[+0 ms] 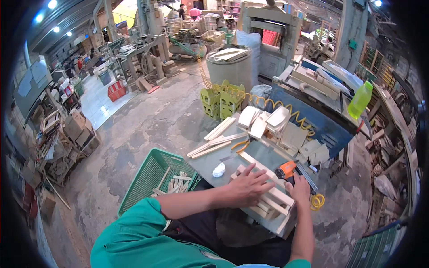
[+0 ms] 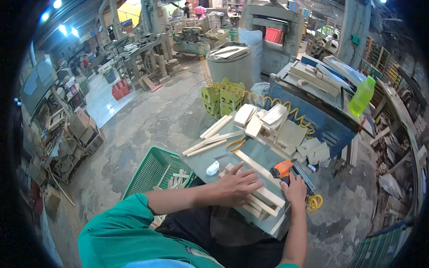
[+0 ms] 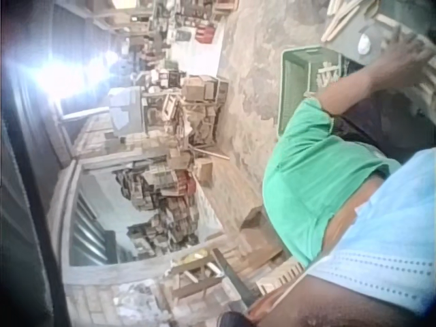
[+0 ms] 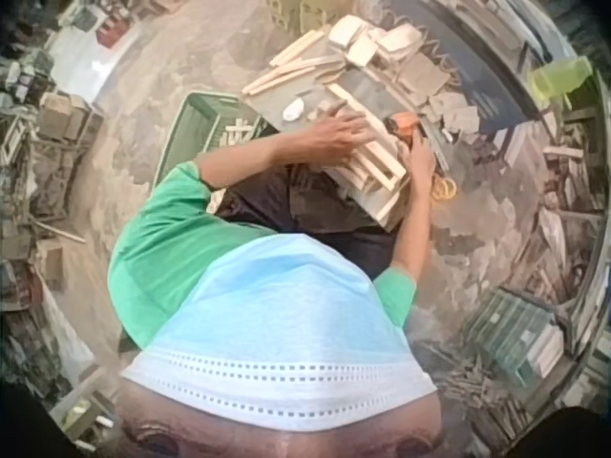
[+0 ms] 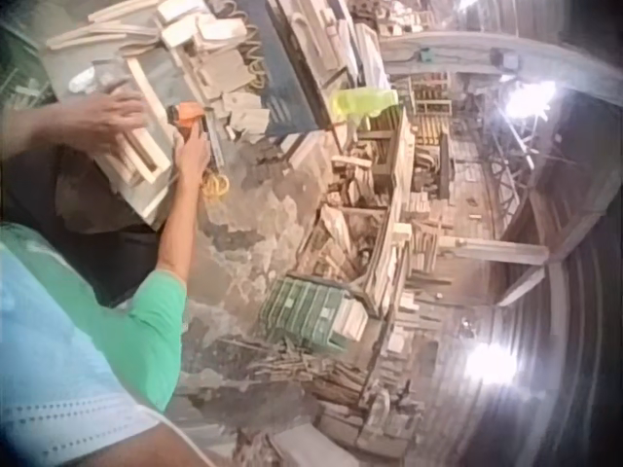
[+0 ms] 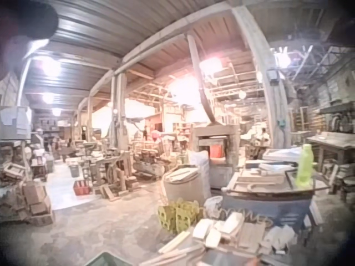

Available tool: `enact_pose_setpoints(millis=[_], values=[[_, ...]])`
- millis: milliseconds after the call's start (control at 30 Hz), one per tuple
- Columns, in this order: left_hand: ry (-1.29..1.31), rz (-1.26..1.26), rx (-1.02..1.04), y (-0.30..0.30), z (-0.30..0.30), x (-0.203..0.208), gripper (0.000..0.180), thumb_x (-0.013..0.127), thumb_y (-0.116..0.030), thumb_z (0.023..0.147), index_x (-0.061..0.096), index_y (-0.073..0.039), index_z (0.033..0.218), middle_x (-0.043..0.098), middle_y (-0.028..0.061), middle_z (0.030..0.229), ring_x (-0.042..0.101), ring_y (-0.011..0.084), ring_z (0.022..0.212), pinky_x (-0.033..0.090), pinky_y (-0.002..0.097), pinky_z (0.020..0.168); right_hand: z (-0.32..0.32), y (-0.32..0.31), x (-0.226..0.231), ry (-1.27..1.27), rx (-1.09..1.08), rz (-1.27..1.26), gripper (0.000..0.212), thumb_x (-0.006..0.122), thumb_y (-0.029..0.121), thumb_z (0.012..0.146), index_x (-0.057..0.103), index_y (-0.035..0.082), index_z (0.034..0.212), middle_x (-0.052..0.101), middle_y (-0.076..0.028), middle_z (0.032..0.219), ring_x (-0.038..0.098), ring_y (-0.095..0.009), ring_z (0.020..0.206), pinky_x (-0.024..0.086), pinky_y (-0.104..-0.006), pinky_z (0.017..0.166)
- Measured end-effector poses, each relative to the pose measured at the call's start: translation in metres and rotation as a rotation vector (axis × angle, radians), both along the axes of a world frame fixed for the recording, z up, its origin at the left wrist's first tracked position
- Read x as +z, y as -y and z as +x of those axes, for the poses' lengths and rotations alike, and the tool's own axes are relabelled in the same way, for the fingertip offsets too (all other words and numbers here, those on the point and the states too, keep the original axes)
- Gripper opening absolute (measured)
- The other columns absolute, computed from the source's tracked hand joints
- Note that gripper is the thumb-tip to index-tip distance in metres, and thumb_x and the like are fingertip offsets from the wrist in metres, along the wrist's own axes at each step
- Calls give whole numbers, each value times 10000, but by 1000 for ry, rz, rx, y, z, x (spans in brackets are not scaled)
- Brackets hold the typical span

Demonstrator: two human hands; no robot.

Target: Assemble small wooden boxes using glue and a pneumatic nail gun.

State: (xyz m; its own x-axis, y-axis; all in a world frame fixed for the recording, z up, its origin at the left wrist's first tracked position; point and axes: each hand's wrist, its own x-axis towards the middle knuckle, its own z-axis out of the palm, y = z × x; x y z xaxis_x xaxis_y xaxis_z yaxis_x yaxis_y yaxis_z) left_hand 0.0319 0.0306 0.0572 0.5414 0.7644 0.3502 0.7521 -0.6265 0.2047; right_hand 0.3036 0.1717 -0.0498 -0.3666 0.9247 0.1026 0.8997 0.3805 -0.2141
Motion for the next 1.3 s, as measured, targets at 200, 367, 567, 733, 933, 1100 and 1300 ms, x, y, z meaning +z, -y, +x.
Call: enact_pose_setpoints(millis=[200, 367, 567, 733, 933, 1100, 1300], values=[[139, -43, -91, -25, -13, 1, 428, 660, -111, 713, 607, -77, 1136, 601, 120, 968, 621, 305, 937, 457, 456, 796, 52, 45, -18, -1040, -366, 56, 550, 609, 361, 975, 514, 0, 1379, 601, -147, 1259, 580, -276, 1158, 443, -400, 1008], [570, 30, 79, -28, -45, 22, 503, 731, -198, 831, 552, -36, 1272, 621, 64, 1096, 614, 173, 986, 517, 347, 867, 35, 112, 21, -1841, -216, -180, 698, 600, 499, 971, 427, 28, 1455, 557, -94, 1336, 524, -232, 1254, 407, -361, 1040], [1411, -694, -26, -8, -28, 13, 603, 714, -189, 863, 442, -2, 1368, 590, 104, 1202, 560, 148, 1137, 454, 335, 1005, -22, 136, 115, -1207, -50, -90, 597, 694, 229, 922, 450, 3, 1418, 605, -69, 1189, 566, -168, 1119, 447, -305, 961], [1382, -650, -70, -7, -46, -42, 588, 687, -248, 923, 429, -4, 1392, 578, 125, 1265, 525, 155, 1199, 423, 355, 1049, -46, 133, 156, -970, -38, 67, 412, 661, 90, 910, 563, 29, 1305, 661, -55, 1005, 613, -139, 944, 491, -276, 843], [1118, -622, 499, 9, -126, -117, 358, 678, -186, 894, 631, 9, 1191, 710, 87, 1072, 667, 158, 994, 524, 318, 866, -75, 116, 139, -224, 174, 192, 474, 649, 70, 808, 596, 158, 1270, 691, -98, 1114, 676, -362, 898, 550, -458, 767], [844, -459, 744, 27, -145, -125, 267, 664, -172, 879, 678, 28, 1055, 733, 122, 903, 707, 195, 820, 547, 314, 773, -81, 93, 113, -15, 247, 118, 538, 641, 90, 832, 528, 185, 1350, 685, -77, 1115, 684, -331, 921, 559, -444, 780], [494, -222, 705, 7, -142, -157, 348, 701, -240, 840, 654, -25, 1110, 675, 171, 1022, 669, 321, 967, 525, 430, 856, -86, 78, 108, 49, 281, 97, 557, 647, 97, 835, 519, 169, 1372, 682, -79, 1111, 685, -320, 937, 559, -440, 784]])
